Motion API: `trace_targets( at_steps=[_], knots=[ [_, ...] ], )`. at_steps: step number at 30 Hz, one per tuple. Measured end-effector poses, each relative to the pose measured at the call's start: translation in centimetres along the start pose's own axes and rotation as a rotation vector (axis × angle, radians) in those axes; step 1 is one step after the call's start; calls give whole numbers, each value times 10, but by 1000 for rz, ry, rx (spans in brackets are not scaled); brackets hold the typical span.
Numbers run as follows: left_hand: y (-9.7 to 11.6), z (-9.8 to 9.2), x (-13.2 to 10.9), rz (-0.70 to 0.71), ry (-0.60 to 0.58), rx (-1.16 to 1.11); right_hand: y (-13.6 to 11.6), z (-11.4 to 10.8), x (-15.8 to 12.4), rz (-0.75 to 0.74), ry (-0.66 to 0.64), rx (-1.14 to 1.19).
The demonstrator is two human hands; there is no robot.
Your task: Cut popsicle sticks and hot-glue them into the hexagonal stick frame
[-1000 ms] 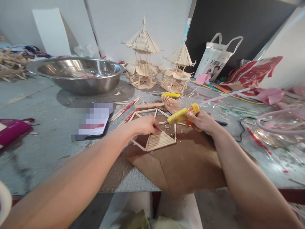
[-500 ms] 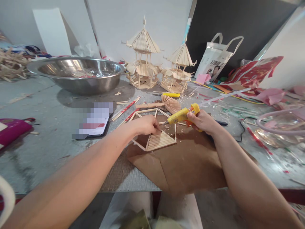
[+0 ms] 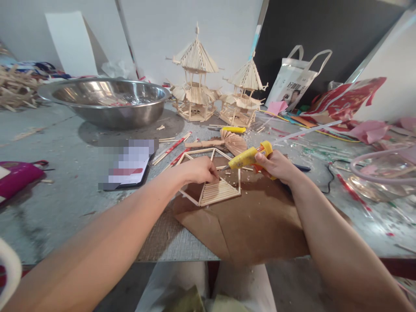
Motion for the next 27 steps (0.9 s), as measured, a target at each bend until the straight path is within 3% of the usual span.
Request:
trace_targets(
  at_steps=[18, 23, 27],
  knots=[
    [-2, 2, 1, 1, -6, -10, 2, -1, 1, 0, 14, 5],
    [2, -2, -2, -5, 9, 5, 8, -8, 5, 20, 90, 18],
    [4, -4, -4, -1, 24, 14, 15, -20, 10, 36, 230, 131]
  ],
)
Point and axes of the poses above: each hand's wrist, its own x-axis towards the middle knuckle, its own z-axis out of the palm, y = z × x, the point moved 9 cm from there along x, towards the middle knuckle, and after that the axes turned 6 degrees about y, right-handed, at the moved point
